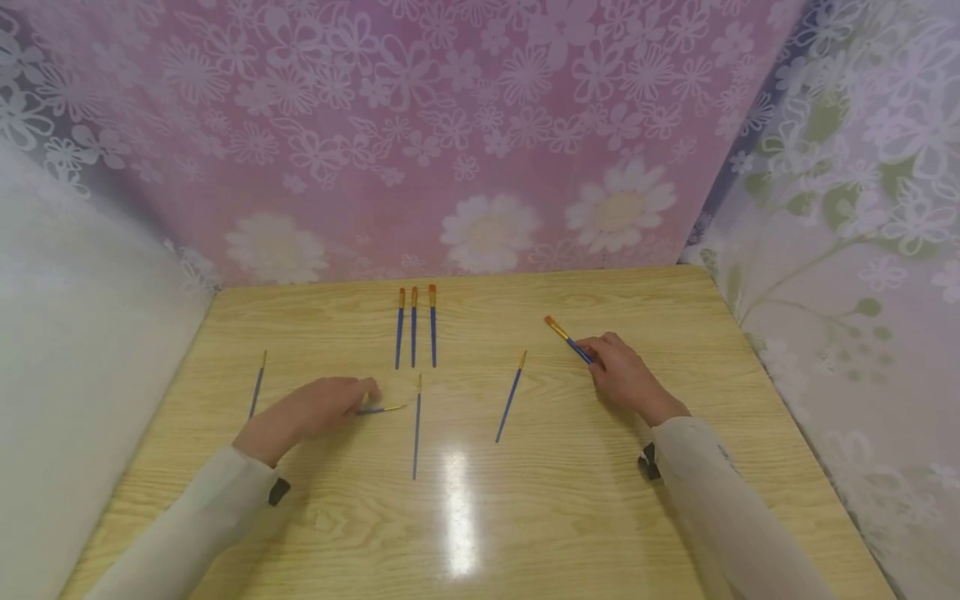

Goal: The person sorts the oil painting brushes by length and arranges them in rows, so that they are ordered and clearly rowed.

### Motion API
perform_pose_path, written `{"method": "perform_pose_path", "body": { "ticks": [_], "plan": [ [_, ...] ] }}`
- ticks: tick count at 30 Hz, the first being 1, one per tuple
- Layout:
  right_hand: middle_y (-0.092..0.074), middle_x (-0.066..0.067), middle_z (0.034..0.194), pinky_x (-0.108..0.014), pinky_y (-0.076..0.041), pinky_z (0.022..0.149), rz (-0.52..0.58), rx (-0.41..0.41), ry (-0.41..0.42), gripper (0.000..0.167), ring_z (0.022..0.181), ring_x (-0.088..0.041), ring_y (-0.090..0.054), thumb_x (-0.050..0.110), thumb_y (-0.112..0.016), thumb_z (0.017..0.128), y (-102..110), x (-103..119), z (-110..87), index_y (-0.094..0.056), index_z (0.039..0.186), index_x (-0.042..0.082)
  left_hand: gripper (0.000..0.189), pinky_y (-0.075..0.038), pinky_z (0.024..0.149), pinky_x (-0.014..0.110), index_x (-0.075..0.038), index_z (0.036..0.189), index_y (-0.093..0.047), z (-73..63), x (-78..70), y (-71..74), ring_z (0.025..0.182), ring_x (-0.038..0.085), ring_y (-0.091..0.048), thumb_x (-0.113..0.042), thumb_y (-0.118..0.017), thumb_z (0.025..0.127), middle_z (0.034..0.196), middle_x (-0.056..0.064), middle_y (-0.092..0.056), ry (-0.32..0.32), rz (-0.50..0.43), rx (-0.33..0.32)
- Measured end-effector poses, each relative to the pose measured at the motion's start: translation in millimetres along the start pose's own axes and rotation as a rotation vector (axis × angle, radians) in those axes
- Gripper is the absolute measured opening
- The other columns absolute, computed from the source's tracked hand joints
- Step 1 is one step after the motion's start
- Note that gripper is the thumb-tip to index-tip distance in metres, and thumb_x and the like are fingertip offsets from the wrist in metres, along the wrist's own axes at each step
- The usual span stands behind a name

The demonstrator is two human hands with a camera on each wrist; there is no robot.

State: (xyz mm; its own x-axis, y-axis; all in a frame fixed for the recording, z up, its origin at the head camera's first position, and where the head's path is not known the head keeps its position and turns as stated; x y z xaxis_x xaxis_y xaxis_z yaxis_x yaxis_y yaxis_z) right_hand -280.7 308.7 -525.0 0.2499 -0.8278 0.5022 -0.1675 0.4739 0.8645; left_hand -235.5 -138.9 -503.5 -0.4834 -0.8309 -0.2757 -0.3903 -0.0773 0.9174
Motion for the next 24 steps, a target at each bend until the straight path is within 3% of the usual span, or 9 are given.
{"method": "perform_pose_path", "body": {
  "ticks": [4,10,13,16,20,24],
  "plan": [
    [-0.062,-0.021,0.120,-0.042,-0.053,0.080,0.001,0.004,-0.001,0.044,0.094,-0.024,-0.062,0.000,-0.060,0.107,1.0,1.2,0.0,-0.060,0.151,-0.002,0.028,-0.052,0.087,0.039,-0.016,0.131,-0.062,-1.2,2.8,-1.2,0.094,0.013,-0.059,-0.002,-0.065,0.108,0.112,-0.001,-0.070,-0.011,-0.102,-0.005],
    [-0.062,-0.023,0.120,-0.042,-0.053,0.079,0.010,0.007,-0.001,0.044,0.093,-0.024,-0.063,-0.001,-0.062,0.107,1.7,3.2,-0.3,-0.059,0.151,-0.002,0.016,-0.053,0.083,0.036,-0.009,0.118,-0.072,-1.0,-0.5,4.7,0.089,0.014,-0.056,-0.003,-0.070,0.103,0.101,-0.002,-0.065,-0.023,-0.190,-0.044],
    [-0.062,-0.023,0.120,-0.043,-0.054,0.079,0.006,0.010,0.002,0.044,0.093,-0.024,-0.064,-0.001,-0.062,0.107,1.1,3.2,0.0,-0.059,0.151,-0.002,0.019,-0.059,0.090,0.041,-0.006,0.120,-0.072,-1.5,-2.2,5.4,0.098,0.017,-0.066,-0.002,-0.068,0.102,0.109,0.003,-0.072,0.012,-0.265,-0.079],
    [-0.062,-0.023,0.120,-0.042,-0.054,0.079,0.006,0.012,0.004,0.044,0.093,-0.025,-0.064,-0.002,-0.061,0.107,1.2,4.7,0.2,-0.059,0.151,-0.003,0.030,-0.060,0.086,0.041,-0.007,0.132,-0.067,-2.9,-4.6,2.8,0.097,0.019,-0.070,-0.003,-0.067,0.102,0.114,0.008,-0.075,0.049,-0.365,-0.111],
    [-0.062,-0.023,0.120,-0.041,-0.052,0.077,0.008,0.012,0.000,0.044,0.092,-0.024,-0.063,-0.001,-0.061,0.107,1.7,6.2,0.4,-0.059,0.151,-0.003,0.040,-0.057,0.073,0.035,-0.010,0.141,-0.056,-3.2,-9.0,-3.9,0.084,0.015,-0.069,-0.001,-0.064,0.104,0.111,0.010,-0.075,0.075,-0.479,-0.151],
    [-0.062,-0.023,0.119,-0.040,-0.051,0.077,0.006,0.013,-0.007,0.044,0.091,-0.023,-0.062,-0.001,-0.061,0.107,1.7,6.0,0.2,-0.059,0.151,-0.003,0.030,-0.058,0.065,0.033,-0.010,0.133,-0.060,-2.1,-13.2,-12.1,0.071,0.016,-0.068,-0.001,-0.064,0.105,0.106,0.010,-0.073,0.119,-0.591,-0.160]
  ]
}}
Point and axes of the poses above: each hand's wrist, its own z-axis towards the middle knuckle, its own y-axis out of the back of the hand, x = y × z, the point moved 7 cm from there along z, towards the middle knuckle
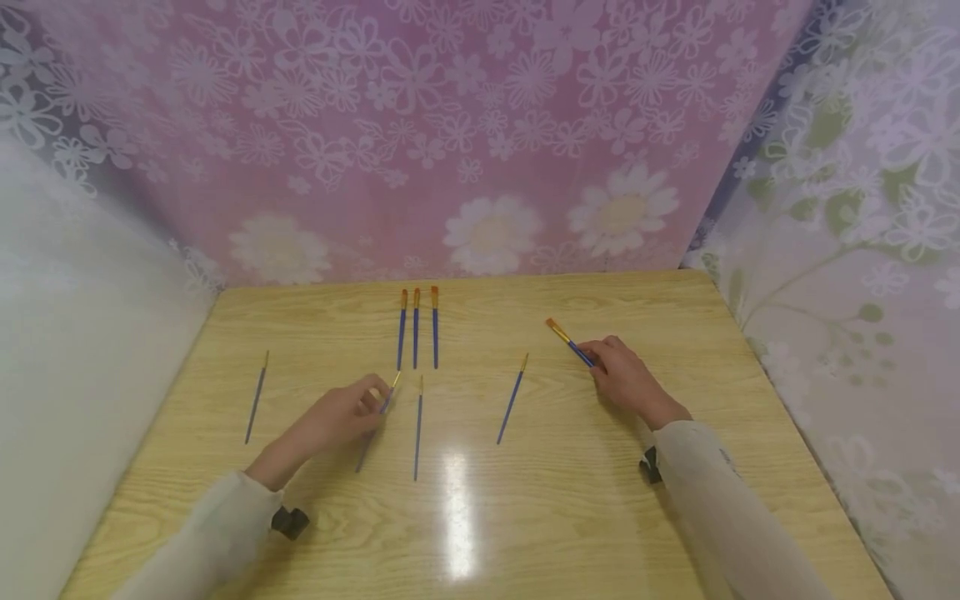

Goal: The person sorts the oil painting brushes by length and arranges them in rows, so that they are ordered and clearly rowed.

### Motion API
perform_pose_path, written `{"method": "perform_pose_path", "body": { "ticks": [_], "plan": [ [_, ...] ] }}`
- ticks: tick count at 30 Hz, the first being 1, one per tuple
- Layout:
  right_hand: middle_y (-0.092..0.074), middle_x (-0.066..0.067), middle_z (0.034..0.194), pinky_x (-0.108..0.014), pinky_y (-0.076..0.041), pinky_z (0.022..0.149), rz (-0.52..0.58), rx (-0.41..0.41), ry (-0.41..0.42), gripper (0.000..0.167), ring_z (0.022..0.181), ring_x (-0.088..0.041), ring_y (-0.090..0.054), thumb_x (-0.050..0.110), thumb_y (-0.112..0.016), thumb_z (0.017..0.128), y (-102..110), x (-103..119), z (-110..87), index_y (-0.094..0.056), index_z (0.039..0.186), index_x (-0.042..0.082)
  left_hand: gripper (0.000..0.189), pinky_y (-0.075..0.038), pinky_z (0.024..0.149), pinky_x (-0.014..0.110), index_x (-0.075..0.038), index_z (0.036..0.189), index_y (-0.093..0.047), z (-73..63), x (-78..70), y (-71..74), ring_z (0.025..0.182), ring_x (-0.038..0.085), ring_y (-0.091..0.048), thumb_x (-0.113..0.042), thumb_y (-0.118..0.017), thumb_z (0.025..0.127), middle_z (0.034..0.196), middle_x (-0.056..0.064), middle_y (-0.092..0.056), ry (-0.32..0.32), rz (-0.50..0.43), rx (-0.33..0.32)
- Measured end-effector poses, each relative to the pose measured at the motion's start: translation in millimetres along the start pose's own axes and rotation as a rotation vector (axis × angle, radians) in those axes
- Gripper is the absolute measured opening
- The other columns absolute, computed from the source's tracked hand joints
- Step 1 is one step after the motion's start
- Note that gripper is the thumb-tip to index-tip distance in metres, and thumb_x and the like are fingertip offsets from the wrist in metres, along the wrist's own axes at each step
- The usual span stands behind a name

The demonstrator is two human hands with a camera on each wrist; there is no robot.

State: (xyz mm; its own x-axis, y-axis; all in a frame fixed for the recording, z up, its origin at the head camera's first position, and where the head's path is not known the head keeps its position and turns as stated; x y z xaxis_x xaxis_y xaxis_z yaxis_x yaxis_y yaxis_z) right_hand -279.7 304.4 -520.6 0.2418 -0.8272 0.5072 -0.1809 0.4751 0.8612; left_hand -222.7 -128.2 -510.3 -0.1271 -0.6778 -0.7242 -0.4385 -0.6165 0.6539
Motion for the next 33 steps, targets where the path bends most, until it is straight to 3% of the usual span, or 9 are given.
{"method": "perform_pose_path", "body": {
  "ticks": [5,11,22,29,33],
  "plan": [
    [-0.062,-0.023,0.118,-0.041,-0.052,0.078,0.000,-0.002,0.007,0.044,0.092,-0.024,-0.062,-0.001,-0.061,0.107,-0.3,0.4,-0.2,-0.059,0.151,-0.003,0.021,-0.062,0.061,0.032,-0.010,0.124,-0.064,-0.8,0.6,-10.0,0.066,0.018,-0.070,-0.002,-0.067,0.104,0.099,0.006,-0.070,0.067,-0.067,-0.022],
    [-0.062,-0.022,0.119,-0.041,-0.052,0.078,0.007,0.000,0.007,0.043,0.094,-0.024,-0.063,0.000,-0.061,0.107,-0.5,1.0,-0.8,-0.060,0.151,-0.002,0.020,-0.062,0.059,0.033,-0.010,0.122,-0.066,-1.6,-0.3,-19.6,0.065,0.018,-0.068,-0.003,-0.068,0.103,0.094,0.005,-0.068,0.096,-0.098,-0.033],
    [-0.062,-0.023,0.120,-0.041,-0.052,0.078,-0.001,-0.007,0.010,0.044,0.095,-0.026,-0.063,0.000,-0.062,0.107,-0.2,0.7,-0.7,-0.060,0.150,-0.002,0.022,-0.057,0.055,0.030,-0.009,0.121,-0.067,2.7,-5.3,-28.3,0.061,0.015,-0.063,-0.006,-0.071,0.100,0.090,0.002,-0.064,0.089,0.016,-0.060],
    [-0.062,-0.022,0.117,-0.038,-0.049,0.076,-0.004,-0.011,0.012,0.043,0.090,-0.023,-0.060,-0.001,-0.061,0.107,0.1,0.1,-0.9,-0.060,0.150,-0.003,0.023,-0.051,0.074,0.034,-0.011,0.122,-0.069,4.8,-14.1,-29.5,0.081,0.015,-0.058,-0.010,-0.072,0.098,0.095,-0.002,-0.066,0.020,0.147,-0.096],
    [-0.062,-0.021,0.115,-0.037,-0.048,0.075,-0.001,-0.013,0.013,0.043,0.088,-0.021,-0.058,-0.001,-0.061,0.107,0.2,-0.5,-0.8,-0.060,0.150,-0.003,0.023,-0.050,0.077,0.037,-0.011,0.121,-0.069,5.2,-18.4,-31.5,0.084,0.016,-0.057,-0.011,-0.072,0.099,0.095,-0.002,-0.065,0.001,0.177,-0.106]
  ]
}}
Point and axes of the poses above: each hand's wrist, its own z-axis towards the middle knuckle, its own y-axis out of the back of the hand, x = y × z, the point moved 7 cm from there along z, towards the middle knuckle
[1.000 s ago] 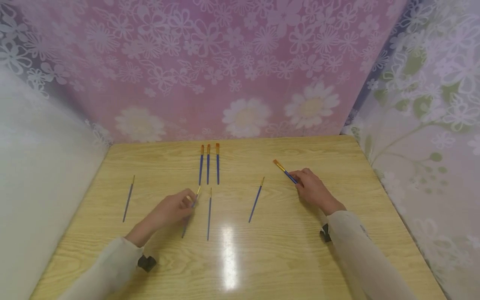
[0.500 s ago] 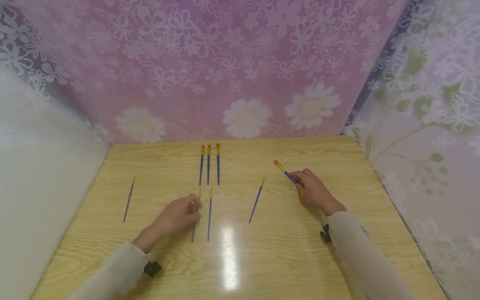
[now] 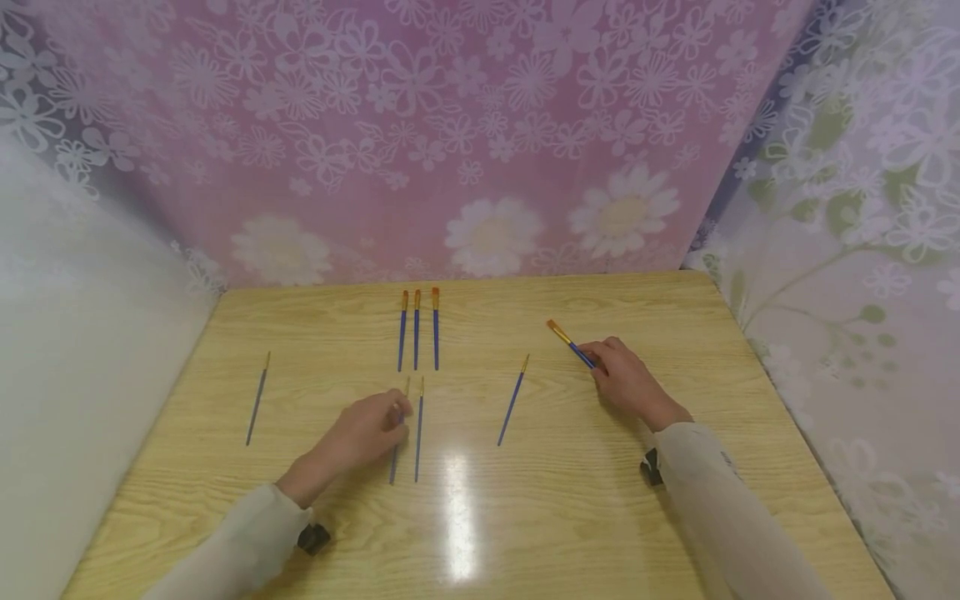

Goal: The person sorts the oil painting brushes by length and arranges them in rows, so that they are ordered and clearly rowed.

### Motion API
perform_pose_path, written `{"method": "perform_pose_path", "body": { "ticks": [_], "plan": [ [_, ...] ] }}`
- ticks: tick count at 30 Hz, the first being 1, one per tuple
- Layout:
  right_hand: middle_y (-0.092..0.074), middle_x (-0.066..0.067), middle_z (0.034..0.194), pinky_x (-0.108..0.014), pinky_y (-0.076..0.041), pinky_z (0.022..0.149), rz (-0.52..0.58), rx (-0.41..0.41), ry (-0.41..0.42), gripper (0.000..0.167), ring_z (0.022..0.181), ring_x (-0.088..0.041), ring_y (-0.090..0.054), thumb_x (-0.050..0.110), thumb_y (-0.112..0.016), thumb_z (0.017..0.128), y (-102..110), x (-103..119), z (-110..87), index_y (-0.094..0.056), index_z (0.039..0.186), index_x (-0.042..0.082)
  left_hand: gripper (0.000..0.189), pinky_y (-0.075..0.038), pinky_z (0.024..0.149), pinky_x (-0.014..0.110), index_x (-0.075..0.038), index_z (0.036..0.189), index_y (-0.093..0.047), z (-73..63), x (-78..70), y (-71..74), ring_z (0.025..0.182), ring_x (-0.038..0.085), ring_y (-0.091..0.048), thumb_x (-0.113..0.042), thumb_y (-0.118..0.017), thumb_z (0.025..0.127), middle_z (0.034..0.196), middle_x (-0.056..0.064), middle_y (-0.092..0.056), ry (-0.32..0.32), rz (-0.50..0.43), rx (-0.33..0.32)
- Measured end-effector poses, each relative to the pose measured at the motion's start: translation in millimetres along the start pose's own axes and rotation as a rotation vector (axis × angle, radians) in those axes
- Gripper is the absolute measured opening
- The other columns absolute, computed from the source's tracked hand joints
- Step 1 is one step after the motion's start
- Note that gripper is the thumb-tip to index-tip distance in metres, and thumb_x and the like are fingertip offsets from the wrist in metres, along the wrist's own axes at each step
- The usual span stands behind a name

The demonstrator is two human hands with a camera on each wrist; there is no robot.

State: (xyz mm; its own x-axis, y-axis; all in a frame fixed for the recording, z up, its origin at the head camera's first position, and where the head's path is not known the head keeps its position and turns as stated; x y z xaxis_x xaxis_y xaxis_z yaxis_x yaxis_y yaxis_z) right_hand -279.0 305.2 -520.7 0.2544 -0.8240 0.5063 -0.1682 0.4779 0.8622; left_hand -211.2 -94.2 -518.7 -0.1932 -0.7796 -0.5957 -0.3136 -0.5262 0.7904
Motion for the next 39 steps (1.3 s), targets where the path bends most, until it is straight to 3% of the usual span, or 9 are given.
{"method": "perform_pose_path", "body": {
  "ticks": [18,28,32,39],
  "plan": [
    [-0.062,-0.023,0.120,-0.037,-0.050,0.075,0.007,0.000,-0.009,0.044,0.091,-0.023,-0.061,0.000,-0.062,0.107,-0.5,-2.7,0.8,-0.060,0.151,-0.001,0.015,-0.050,0.077,0.038,-0.011,0.117,-0.070,3.1,-2.8,-6.2,0.081,0.014,-0.056,-0.014,-0.072,0.102,0.093,-0.003,-0.063,0.005,0.064,-0.037],
    [-0.062,-0.022,0.118,-0.037,-0.049,0.074,-0.005,-0.004,-0.004,0.044,0.088,-0.021,-0.059,-0.001,-0.063,0.107,-1.2,-2.8,1.0,-0.060,0.150,-0.002,0.017,-0.053,0.081,0.039,-0.014,0.118,-0.070,2.0,1.6,-6.0,0.085,0.013,-0.060,-0.018,-0.073,0.102,0.096,-0.004,-0.067,0.003,0.047,-0.046],
    [-0.062,-0.022,0.119,-0.038,-0.049,0.074,-0.007,-0.002,0.000,0.044,0.088,-0.021,-0.060,0.000,-0.063,0.107,-1.3,-2.0,1.6,-0.060,0.150,-0.002,0.019,-0.056,0.083,0.041,-0.015,0.122,-0.071,1.2,11.0,2.6,0.087,0.012,-0.064,-0.023,-0.071,0.105,0.100,-0.004,-0.071,0.031,0.023,-0.052],
    [-0.062,-0.022,0.120,-0.038,-0.049,0.075,0.000,0.000,-0.002,0.044,0.089,-0.021,-0.059,-0.001,-0.062,0.107,-1.2,-2.6,0.6,-0.060,0.151,-0.001,0.023,-0.056,0.070,0.035,-0.010,0.125,-0.070,-1.0,42.1,42.7,0.078,0.015,-0.066,-0.026,-0.064,0.110,0.104,0.005,-0.075,0.083,0.008,-0.099]
  ]
}}
Point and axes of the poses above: each hand's wrist, its own z-axis towards the middle knuckle, its own y-axis out of the back of the hand, x = y × z, the point moved 7 cm from there along z, towards the middle knuckle
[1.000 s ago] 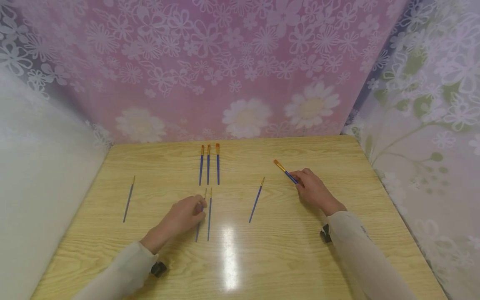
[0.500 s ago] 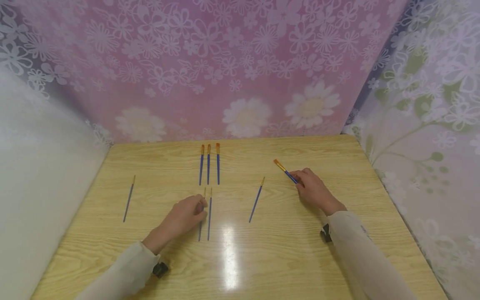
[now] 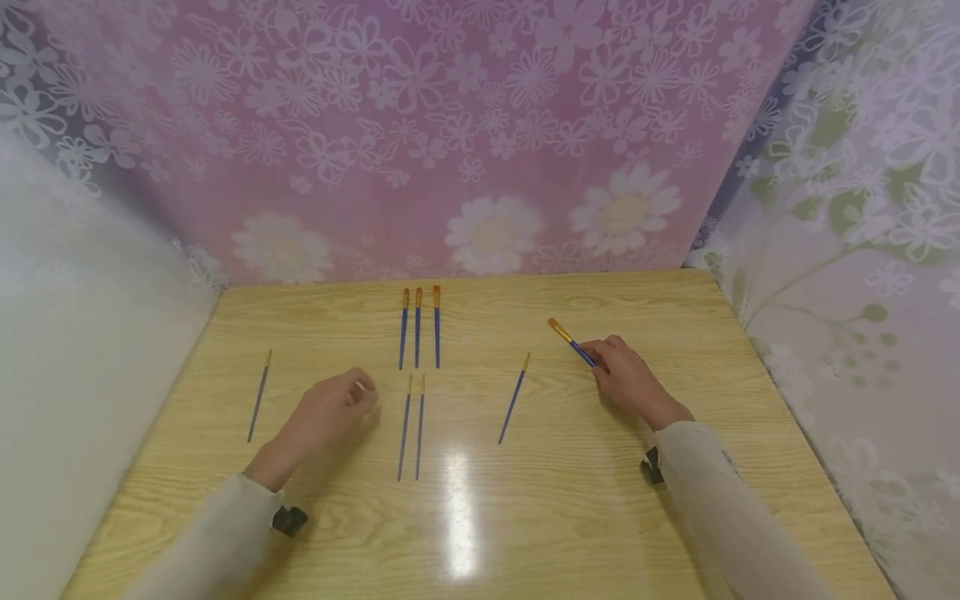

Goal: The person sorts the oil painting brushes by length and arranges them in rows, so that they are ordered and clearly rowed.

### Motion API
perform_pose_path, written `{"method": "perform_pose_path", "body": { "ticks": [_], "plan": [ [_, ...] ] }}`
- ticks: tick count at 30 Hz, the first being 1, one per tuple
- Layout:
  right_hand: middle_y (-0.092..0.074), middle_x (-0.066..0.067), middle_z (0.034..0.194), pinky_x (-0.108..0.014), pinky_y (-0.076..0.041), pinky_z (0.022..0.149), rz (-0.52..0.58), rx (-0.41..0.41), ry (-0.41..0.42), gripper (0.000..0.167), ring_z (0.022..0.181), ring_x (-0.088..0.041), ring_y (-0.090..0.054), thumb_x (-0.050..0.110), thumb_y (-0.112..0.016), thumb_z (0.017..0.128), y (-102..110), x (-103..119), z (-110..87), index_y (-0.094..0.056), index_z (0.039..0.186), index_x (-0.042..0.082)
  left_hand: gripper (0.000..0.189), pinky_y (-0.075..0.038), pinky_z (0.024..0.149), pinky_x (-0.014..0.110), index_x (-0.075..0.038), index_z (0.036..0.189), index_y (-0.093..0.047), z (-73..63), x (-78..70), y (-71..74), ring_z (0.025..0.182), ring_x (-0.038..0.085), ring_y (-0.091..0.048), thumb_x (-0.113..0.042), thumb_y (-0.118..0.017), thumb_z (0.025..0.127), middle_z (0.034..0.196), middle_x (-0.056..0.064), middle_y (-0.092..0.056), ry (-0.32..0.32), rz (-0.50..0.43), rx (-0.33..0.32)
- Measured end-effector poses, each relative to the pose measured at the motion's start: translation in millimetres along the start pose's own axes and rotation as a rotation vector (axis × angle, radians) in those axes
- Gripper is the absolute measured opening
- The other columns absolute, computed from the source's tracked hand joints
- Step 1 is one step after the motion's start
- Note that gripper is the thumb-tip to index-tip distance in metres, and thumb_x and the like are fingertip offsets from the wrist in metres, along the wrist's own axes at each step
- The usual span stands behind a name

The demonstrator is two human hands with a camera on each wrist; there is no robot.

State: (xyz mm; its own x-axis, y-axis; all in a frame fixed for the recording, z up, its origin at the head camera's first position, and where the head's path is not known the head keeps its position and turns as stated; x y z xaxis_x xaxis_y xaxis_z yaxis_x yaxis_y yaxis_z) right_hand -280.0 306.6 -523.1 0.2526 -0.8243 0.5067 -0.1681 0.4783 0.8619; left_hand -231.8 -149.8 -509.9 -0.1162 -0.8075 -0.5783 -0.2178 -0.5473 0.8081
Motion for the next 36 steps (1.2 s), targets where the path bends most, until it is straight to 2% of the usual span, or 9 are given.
{"method": "perform_pose_path", "body": {
  "ticks": [3,6,10,13,20,28,36],
  "plan": [
    [-0.062,-0.023,0.120,-0.039,-0.049,0.076,-0.001,-0.001,0.003,0.044,0.089,-0.022,-0.059,-0.001,-0.062,0.107,0.3,0.0,-0.2,-0.060,0.151,-0.001,0.026,-0.055,0.070,0.035,-0.008,0.127,-0.069,1.4,20.3,17.0,0.079,0.017,-0.066,-0.027,-0.062,0.111,0.109,0.009,-0.075,0.037,-0.004,-0.017],
    [-0.062,-0.023,0.120,-0.039,-0.049,0.076,-0.002,0.000,0.004,0.044,0.089,-0.022,-0.059,-0.001,-0.062,0.107,0.0,-0.6,0.1,-0.060,0.151,-0.001,0.028,-0.057,0.073,0.040,-0.007,0.130,-0.068,3.1,41.3,31.6,0.084,0.021,-0.069,-0.028,-0.061,0.112,0.115,0.013,-0.075,0.078,0.002,-0.028],
    [-0.062,-0.022,0.119,-0.038,-0.048,0.075,-0.002,0.005,-0.006,0.044,0.089,-0.021,-0.058,0.000,-0.062,0.107,-1.3,-2.6,0.8,-0.060,0.151,-0.001,0.031,-0.055,0.087,0.052,-0.006,0.131,-0.067,4.1,65.2,48.7,0.095,0.029,-0.072,-0.029,-0.059,0.112,0.119,0.016,-0.074,0.117,0.033,-0.040],
    [-0.062,-0.022,0.119,-0.038,-0.047,0.074,-0.004,0.005,-0.010,0.044,0.087,-0.020,-0.057,0.000,-0.062,0.107,-2.1,-3.4,0.8,-0.060,0.151,-0.001,0.033,-0.053,0.091,0.057,-0.003,0.131,-0.066,2.6,79.6,62.0,0.100,0.033,-0.072,-0.028,-0.059,0.111,0.121,0.020,-0.074,0.131,0.047,-0.061],
    [-0.062,-0.022,0.119,-0.038,-0.048,0.075,-0.014,0.000,-0.006,0.044,0.089,-0.022,-0.058,0.000,-0.062,0.107,-2.3,-1.5,-0.6,-0.060,0.151,-0.001,0.038,-0.055,0.087,0.058,0.001,0.133,-0.065,-6.7,108.3,89.0,0.104,0.040,-0.071,-0.027,-0.057,0.110,0.125,0.026,-0.072,0.170,0.038,-0.113],
    [-0.062,-0.022,0.118,-0.038,-0.048,0.075,-0.018,-0.007,-0.003,0.044,0.088,-0.021,-0.058,-0.001,-0.062,0.107,-1.3,-0.1,-0.8,-0.060,0.150,-0.002,0.041,-0.054,0.088,0.060,0.003,0.138,-0.061,-11.3,139.1,99.8,0.110,0.046,-0.069,-0.027,-0.060,0.109,0.130,0.030,-0.070,0.241,0.032,-0.140],
    [-0.062,-0.023,0.120,-0.038,-0.048,0.074,-0.008,-0.008,0.003,0.044,0.088,-0.021,-0.058,-0.001,-0.062,0.107,-0.6,0.4,-0.3,-0.060,0.151,-0.001,0.041,-0.053,0.091,0.064,0.006,0.137,-0.060,-15.1,146.8,96.9,0.113,0.050,-0.068,-0.023,-0.062,0.108,0.132,0.033,-0.068,0.256,0.067,-0.116]
  ]
}}
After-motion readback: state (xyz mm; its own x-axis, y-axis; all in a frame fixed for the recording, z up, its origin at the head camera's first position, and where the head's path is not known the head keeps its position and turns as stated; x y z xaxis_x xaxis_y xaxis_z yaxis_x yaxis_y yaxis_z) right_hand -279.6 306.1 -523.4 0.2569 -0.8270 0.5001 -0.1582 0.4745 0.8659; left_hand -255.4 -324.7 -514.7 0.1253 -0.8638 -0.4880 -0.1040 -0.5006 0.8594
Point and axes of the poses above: each hand's wrist, its own z-axis towards the middle knuckle, its own y-axis out of the back of the hand, x = y × z, the point moved 7 cm from there along z, towards the middle knuckle
